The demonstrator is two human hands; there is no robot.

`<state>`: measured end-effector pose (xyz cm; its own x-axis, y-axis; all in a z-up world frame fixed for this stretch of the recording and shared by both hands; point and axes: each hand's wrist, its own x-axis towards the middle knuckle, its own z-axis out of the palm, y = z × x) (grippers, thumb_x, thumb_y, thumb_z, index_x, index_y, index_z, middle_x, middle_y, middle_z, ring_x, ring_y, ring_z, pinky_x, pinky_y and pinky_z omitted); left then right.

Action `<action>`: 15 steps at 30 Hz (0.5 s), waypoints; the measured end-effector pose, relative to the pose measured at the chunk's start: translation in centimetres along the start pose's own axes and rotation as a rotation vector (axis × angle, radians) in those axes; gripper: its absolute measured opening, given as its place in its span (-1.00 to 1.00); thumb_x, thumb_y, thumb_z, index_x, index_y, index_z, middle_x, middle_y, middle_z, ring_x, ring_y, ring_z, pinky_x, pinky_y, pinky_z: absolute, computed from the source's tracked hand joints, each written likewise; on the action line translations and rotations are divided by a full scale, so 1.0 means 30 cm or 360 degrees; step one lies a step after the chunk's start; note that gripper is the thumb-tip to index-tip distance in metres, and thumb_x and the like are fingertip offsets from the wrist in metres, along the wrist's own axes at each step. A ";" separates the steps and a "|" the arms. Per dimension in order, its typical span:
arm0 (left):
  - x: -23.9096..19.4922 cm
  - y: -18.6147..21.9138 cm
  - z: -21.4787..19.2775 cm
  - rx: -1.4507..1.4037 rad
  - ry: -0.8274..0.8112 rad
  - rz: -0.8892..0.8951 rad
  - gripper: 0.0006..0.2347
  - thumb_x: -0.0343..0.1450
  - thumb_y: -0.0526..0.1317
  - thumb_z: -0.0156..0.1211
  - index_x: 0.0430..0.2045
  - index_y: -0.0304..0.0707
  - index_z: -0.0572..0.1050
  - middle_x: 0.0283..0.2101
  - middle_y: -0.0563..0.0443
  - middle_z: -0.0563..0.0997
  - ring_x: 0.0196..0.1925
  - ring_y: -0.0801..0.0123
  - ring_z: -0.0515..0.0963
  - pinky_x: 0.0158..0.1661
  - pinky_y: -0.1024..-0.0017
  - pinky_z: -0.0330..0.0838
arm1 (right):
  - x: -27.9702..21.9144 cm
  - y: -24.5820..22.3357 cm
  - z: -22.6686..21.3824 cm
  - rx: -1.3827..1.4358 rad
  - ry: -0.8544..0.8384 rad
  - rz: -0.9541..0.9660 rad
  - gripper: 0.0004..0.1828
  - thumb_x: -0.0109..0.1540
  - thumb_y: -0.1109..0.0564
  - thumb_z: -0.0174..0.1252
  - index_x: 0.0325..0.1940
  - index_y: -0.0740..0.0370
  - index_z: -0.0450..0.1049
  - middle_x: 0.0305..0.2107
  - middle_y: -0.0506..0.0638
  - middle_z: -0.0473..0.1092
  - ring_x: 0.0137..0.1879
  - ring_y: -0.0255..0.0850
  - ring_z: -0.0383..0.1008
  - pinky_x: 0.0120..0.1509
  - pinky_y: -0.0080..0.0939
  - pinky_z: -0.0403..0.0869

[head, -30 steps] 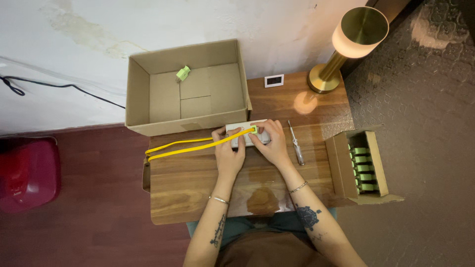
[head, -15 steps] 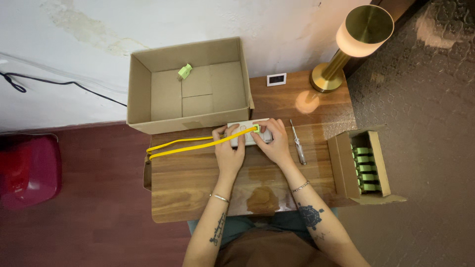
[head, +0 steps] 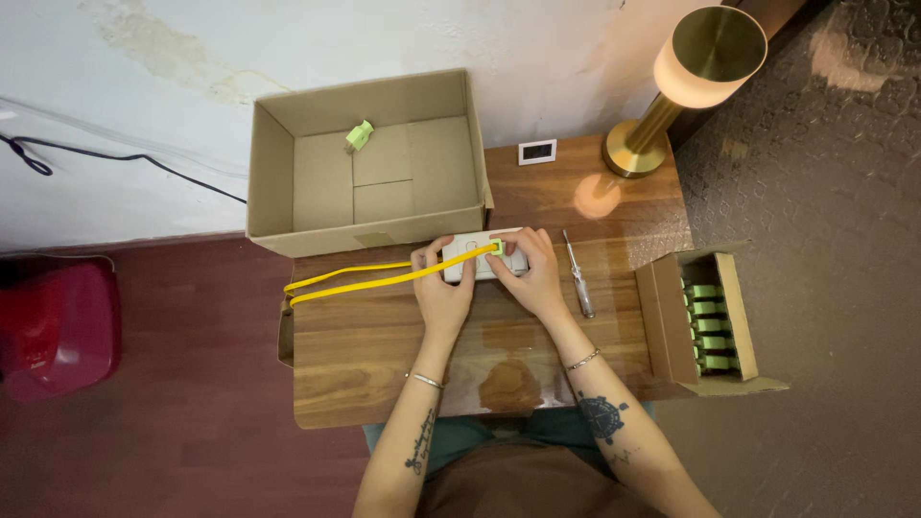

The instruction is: The person assembles a green electrical plug by hand, inserting a yellow cable and tightening screws with a screwdriver. They test the plug by inserting it into a wall socket, then remove it and continue adjusting the plug components.

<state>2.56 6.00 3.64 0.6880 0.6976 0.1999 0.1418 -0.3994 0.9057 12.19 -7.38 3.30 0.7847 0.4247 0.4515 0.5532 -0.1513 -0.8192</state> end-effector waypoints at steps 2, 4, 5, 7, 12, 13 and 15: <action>0.001 -0.008 0.002 -0.0015 0.0011 0.0020 -0.66 0.34 -0.31 0.42 -0.02 -0.13 0.49 -0.13 -0.10 0.39 0.12 -0.11 0.52 0.14 0.03 0.38 | 0.001 0.002 0.000 -0.0004 -0.0005 -0.0007 -0.66 0.13 0.09 0.44 -0.01 -0.02 0.62 -0.47 -0.08 0.34 -0.29 -0.12 0.33 -0.08 -0.13 0.38; 0.004 -0.015 0.002 -0.0029 0.0024 0.0041 -0.66 0.34 -0.35 0.39 -0.02 -0.14 0.50 -0.14 -0.11 0.40 0.10 -0.11 0.52 0.11 0.06 0.40 | 0.002 0.006 0.000 -0.0007 -0.0011 -0.0015 -0.66 0.12 0.10 0.44 -0.01 -0.02 0.62 -0.48 -0.08 0.34 -0.29 -0.11 0.33 -0.08 -0.12 0.38; 0.005 -0.017 0.002 -0.0032 0.0021 0.0044 -0.66 0.33 -0.35 0.39 -0.02 -0.13 0.50 -0.13 -0.11 0.41 0.11 -0.12 0.52 0.10 0.05 0.41 | 0.002 0.008 -0.001 -0.0010 -0.0014 -0.0021 -0.66 0.13 0.10 0.44 -0.02 -0.01 0.62 -0.48 -0.07 0.34 -0.30 -0.10 0.33 -0.08 -0.11 0.38; 0.004 -0.023 0.003 -0.0035 0.0019 0.0043 -0.65 0.32 -0.36 0.39 -0.02 -0.13 0.50 -0.13 -0.12 0.42 0.11 -0.12 0.52 0.10 0.04 0.42 | 0.000 0.011 0.000 -0.0012 -0.0021 -0.0025 -0.67 0.13 0.10 0.43 -0.02 -0.01 0.62 -0.48 -0.06 0.34 -0.30 -0.09 0.33 -0.09 -0.10 0.38; 0.002 -0.039 0.012 -0.0018 0.0003 0.0051 -0.65 0.32 -0.37 0.37 -0.03 -0.12 0.50 -0.10 -0.07 0.39 0.13 -0.08 0.52 0.16 0.05 0.39 | -0.002 0.011 -0.001 -0.0001 -0.0012 -0.0004 -0.67 0.14 0.06 0.44 -0.01 -0.02 0.62 -0.48 -0.07 0.34 -0.30 -0.11 0.33 -0.08 -0.11 0.38; 0.003 -0.027 0.008 -0.0019 0.0001 0.0052 -0.65 0.32 -0.37 0.37 -0.03 -0.12 0.50 -0.10 -0.07 0.39 0.13 -0.08 0.52 0.16 0.05 0.39 | -0.001 0.010 -0.002 -0.0002 -0.0010 -0.0004 -0.67 0.14 0.06 0.44 -0.01 -0.02 0.62 -0.48 -0.07 0.34 -0.30 -0.11 0.33 -0.08 -0.11 0.38; 0.003 -0.003 -0.001 -0.0024 -0.0006 0.0064 -0.69 0.34 -0.39 0.34 -0.04 -0.19 0.49 -0.08 -0.10 0.40 0.13 -0.12 0.52 0.18 0.01 0.38 | -0.001 0.010 -0.001 -0.0001 -0.0002 0.0014 -0.67 0.14 0.08 0.45 -0.02 -0.01 0.62 -0.48 -0.07 0.33 -0.30 -0.11 0.33 -0.08 -0.13 0.38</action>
<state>2.59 6.11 3.59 0.6955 0.6791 0.2347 0.1035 -0.4179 0.9026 12.34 -7.47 3.06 0.7891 0.4246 0.4439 0.5466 -0.1558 -0.8227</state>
